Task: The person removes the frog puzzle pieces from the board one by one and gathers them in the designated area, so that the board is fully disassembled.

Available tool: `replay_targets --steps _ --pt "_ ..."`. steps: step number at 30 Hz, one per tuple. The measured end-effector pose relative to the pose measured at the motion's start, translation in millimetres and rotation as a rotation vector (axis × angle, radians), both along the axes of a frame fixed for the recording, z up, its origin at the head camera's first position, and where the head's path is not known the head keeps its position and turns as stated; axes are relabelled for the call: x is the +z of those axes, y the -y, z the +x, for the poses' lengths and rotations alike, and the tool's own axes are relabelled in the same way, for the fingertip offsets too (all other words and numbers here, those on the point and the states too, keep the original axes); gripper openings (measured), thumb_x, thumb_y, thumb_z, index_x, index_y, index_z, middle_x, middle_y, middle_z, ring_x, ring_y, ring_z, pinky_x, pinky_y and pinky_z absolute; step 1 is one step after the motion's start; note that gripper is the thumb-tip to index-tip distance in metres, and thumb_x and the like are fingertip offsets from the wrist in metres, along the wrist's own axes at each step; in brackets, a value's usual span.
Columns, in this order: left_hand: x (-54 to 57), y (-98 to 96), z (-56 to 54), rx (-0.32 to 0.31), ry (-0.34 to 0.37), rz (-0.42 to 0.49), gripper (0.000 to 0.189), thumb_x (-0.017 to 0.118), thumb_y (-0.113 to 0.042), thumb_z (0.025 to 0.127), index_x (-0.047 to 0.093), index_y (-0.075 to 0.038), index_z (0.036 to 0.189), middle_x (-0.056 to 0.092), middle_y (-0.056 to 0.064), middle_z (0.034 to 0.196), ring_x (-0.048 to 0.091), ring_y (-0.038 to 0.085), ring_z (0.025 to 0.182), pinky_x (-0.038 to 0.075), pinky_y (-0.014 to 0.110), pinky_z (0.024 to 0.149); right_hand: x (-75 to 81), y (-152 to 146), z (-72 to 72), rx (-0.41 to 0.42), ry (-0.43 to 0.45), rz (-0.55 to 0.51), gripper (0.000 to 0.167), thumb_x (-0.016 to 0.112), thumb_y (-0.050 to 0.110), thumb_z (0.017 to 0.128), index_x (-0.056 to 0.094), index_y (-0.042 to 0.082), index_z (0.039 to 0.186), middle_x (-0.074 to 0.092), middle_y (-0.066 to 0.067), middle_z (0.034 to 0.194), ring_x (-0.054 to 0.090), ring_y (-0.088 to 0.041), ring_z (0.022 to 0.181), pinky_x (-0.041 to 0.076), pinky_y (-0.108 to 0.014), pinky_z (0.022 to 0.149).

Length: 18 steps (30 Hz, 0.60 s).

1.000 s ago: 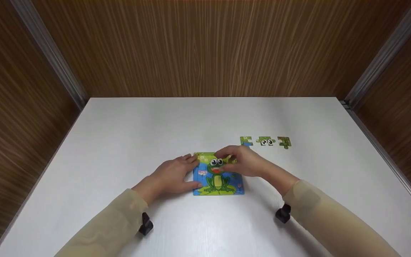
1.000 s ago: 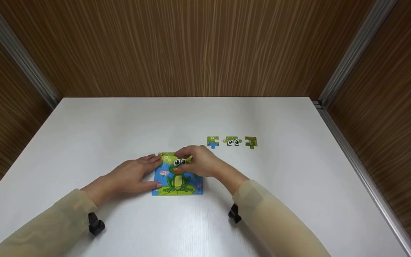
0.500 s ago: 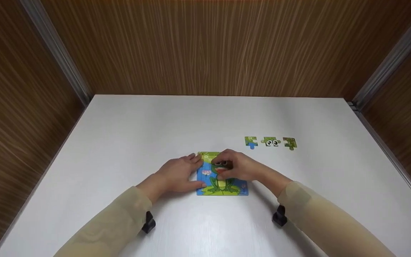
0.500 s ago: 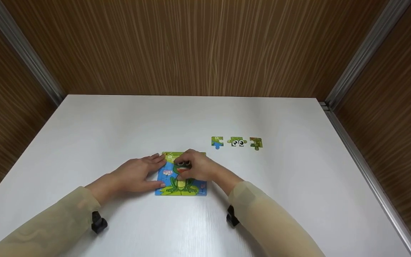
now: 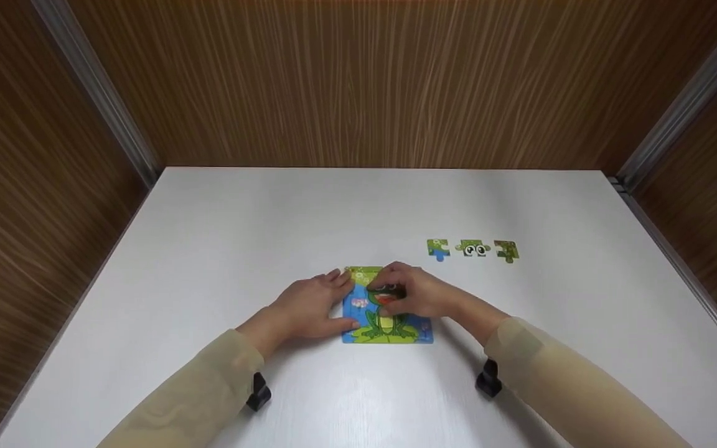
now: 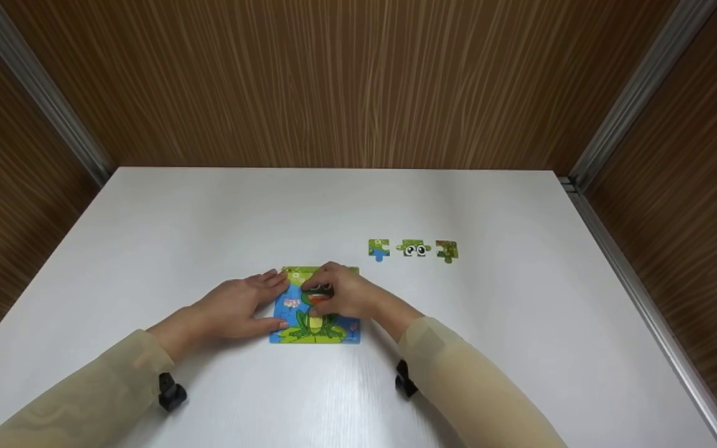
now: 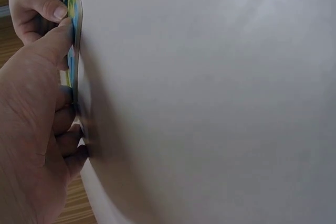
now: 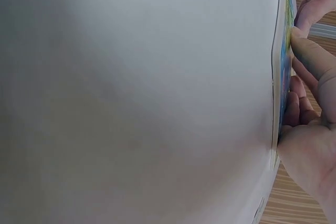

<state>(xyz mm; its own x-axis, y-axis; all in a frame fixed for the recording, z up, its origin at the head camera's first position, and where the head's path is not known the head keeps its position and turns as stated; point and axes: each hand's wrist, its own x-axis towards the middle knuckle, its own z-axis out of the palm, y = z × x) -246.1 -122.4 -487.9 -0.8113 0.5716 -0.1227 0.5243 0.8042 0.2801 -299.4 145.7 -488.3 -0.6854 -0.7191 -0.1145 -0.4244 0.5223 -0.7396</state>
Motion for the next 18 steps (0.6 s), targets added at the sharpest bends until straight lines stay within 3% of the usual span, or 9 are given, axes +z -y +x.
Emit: replay_targets --steps 7,18 --pt "0.6 -0.8 -0.3 0.003 -0.001 -0.034 0.089 0.054 -0.069 0.1 0.041 -0.007 0.163 0.035 0.009 0.17 0.032 0.03 0.157 0.035 0.048 0.123 0.4 0.3 -1.2 0.0 0.005 0.001 0.043 0.087 0.016 0.091 0.076 0.02 0.132 0.059 0.001 0.134 0.057 -0.021 0.121 0.046 -0.043 0.112" --pt "1.7 -1.4 2.8 0.008 -0.001 -0.012 0.088 0.055 -0.067 0.1 0.042 -0.006 0.163 0.036 0.011 0.169 0.032 0.032 0.157 0.036 0.05 0.122 -0.1 1.7 0.1 -0.01 0.014 0.012 0.04 0.086 0.016 0.092 0.077 0.021 0.131 0.059 0.002 0.135 0.054 -0.022 0.125 0.042 -0.048 0.115"
